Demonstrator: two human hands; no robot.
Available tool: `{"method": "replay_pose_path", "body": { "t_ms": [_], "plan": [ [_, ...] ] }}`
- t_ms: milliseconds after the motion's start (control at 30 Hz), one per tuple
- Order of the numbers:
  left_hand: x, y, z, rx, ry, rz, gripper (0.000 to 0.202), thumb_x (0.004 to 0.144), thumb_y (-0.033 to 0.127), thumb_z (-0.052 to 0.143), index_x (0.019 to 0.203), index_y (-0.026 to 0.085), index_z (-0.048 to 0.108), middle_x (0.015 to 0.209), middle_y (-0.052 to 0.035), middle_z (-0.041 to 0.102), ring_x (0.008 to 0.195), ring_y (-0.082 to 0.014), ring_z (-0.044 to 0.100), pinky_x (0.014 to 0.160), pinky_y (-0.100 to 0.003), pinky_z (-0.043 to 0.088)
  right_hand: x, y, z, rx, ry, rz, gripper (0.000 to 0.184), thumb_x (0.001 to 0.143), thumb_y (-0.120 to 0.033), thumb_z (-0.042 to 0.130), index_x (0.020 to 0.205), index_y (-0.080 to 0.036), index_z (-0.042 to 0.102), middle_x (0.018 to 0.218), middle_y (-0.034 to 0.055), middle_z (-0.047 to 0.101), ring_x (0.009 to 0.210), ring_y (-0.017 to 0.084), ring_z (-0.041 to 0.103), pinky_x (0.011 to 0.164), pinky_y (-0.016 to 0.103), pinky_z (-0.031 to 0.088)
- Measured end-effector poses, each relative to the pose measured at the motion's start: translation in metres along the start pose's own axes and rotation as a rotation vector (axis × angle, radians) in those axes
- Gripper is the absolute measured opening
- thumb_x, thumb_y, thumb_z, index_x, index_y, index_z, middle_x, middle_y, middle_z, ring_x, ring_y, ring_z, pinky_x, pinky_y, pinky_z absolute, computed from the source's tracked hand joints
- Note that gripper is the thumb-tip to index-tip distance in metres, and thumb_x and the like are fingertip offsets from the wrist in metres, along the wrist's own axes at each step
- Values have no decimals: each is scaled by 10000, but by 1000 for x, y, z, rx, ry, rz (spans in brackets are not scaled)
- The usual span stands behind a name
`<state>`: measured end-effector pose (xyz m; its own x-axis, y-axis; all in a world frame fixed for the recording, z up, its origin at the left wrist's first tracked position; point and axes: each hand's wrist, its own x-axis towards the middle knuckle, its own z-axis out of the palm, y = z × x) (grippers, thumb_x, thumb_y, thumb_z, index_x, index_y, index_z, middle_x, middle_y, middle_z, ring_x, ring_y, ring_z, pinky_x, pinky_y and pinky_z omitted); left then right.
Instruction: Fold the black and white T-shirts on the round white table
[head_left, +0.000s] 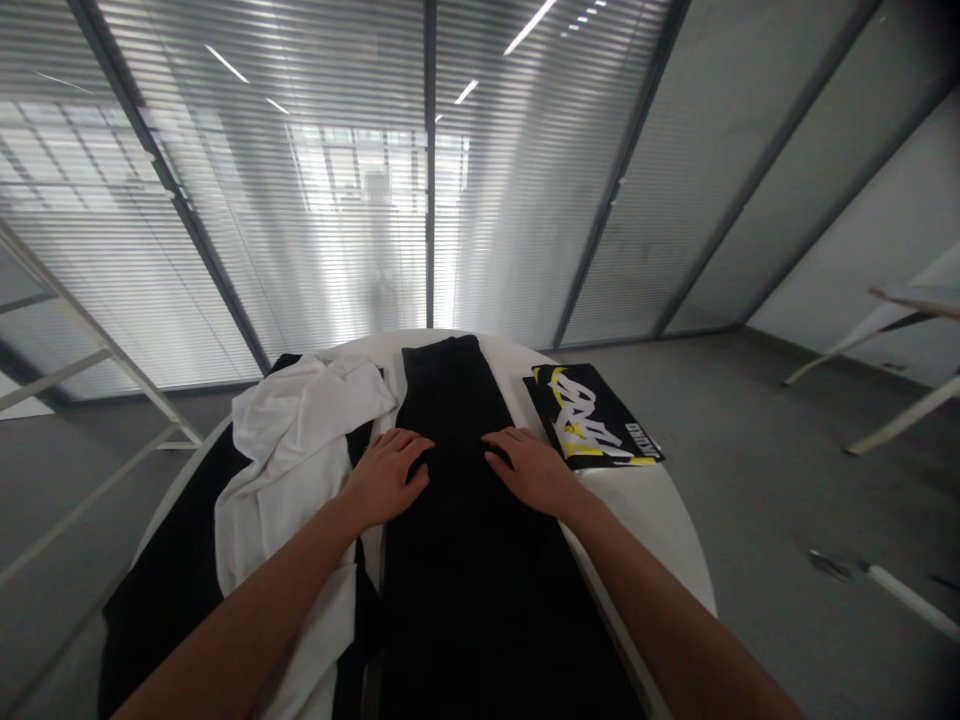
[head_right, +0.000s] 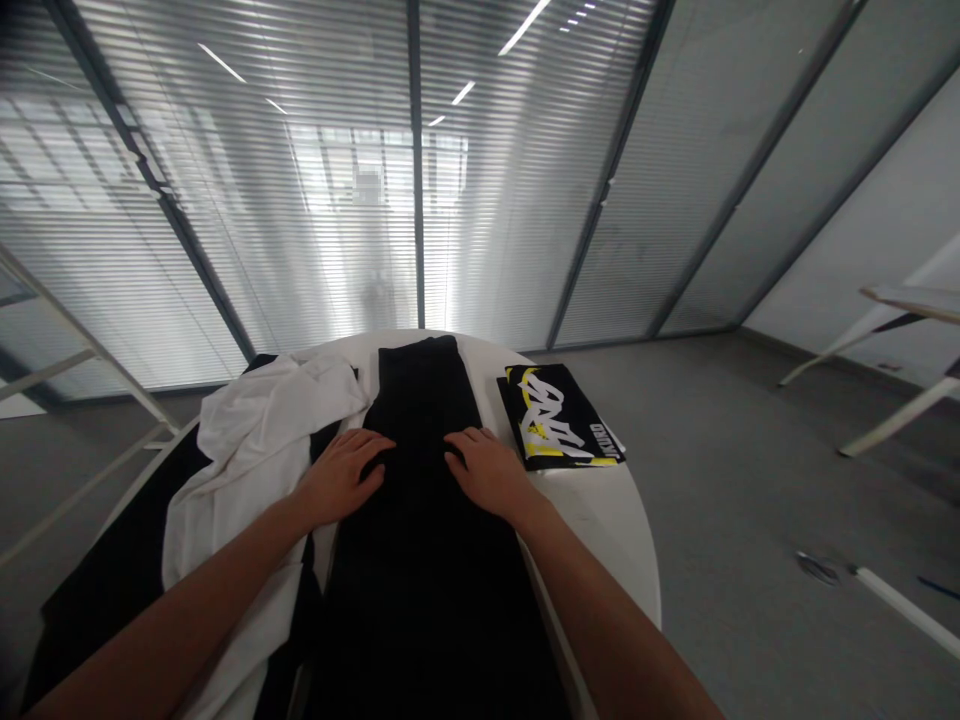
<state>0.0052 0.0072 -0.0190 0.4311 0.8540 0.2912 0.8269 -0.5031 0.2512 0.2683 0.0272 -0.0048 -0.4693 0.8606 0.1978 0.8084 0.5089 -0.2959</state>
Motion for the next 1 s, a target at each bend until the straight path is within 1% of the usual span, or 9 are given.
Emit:
{"method": "replay_pose_path", "body": {
  "t_ms": [67,133,233,400,500,633,767,900,1000],
  "plan": [
    [-2,-5,6,27,-20,0,462,911,334,457,1356,223,510,1402,-112,507,1317,-286,406,1074,-469,297,1,1,8,-17,-10,-48,394,970,-353,434,1318,-207,549,1278,86,594,1201,236,505,1020,378,373],
    [-4,-9,10,52,-76,-18,489,928,402,435,1390,248,484,1431,-109,486,1339,-307,387,1082,-518,265,0,2,14,-43,-56,-70,431,959,-383,459,1357,-229,520,1348,89,553,1239,255,483,1029,419,362],
    [-3,-7,6,71,-93,-37,451,936,457,414,1323,271,553,1290,-88,602,1222,-306,499,1042,-537,293,-2,0,12,-67,-79,-83,419,960,-419,459,1329,-244,550,1314,92,581,1205,265,515,1005,427,375],
    [1,5,-7,21,-90,-18,348,947,377,394,1095,237,676,903,-45,701,895,-220,631,933,-435,404,-3,-7,-1,24,-79,-40,390,995,-429,372,1265,-236,577,1090,63,693,987,213,630,868,329,452],
    [0,6,-5,58,-18,31,306,909,312,453,1092,227,683,1089,-75,674,1077,-242,580,989,-428,384,-1,-9,3,1,-14,-75,369,990,-392,397,1276,-234,570,1146,65,673,1065,218,593,925,348,429],
    [-3,-2,5,89,-21,25,421,923,367,448,1315,273,568,1419,-81,499,1347,-286,378,1098,-514,263,1,-7,17,-53,-3,-135,398,970,-373,452,1335,-239,536,1317,74,582,1231,236,487,1026,407,362],
    [-2,-4,4,53,-94,-6,412,935,422,433,1300,293,572,1321,-66,586,1251,-291,478,1069,-565,273,1,-7,16,-70,-49,-129,363,978,-411,430,1243,-240,611,1249,73,620,1148,246,540,963,402,396],
    [0,2,-3,-36,-62,40,320,934,331,430,1130,247,669,1098,-50,679,1058,-217,578,1034,-446,356,2,-9,6,-9,-41,-102,370,1004,-389,364,1240,-222,595,1104,60,682,990,204,604,901,354,416],
    [0,3,-1,-37,-21,51,339,915,300,455,1185,244,651,1240,-66,619,1159,-230,528,1053,-433,344,2,-10,8,-21,28,-73,350,989,-343,403,1279,-236,567,1171,59,655,1083,214,561,955,371,382]
  ]
}}
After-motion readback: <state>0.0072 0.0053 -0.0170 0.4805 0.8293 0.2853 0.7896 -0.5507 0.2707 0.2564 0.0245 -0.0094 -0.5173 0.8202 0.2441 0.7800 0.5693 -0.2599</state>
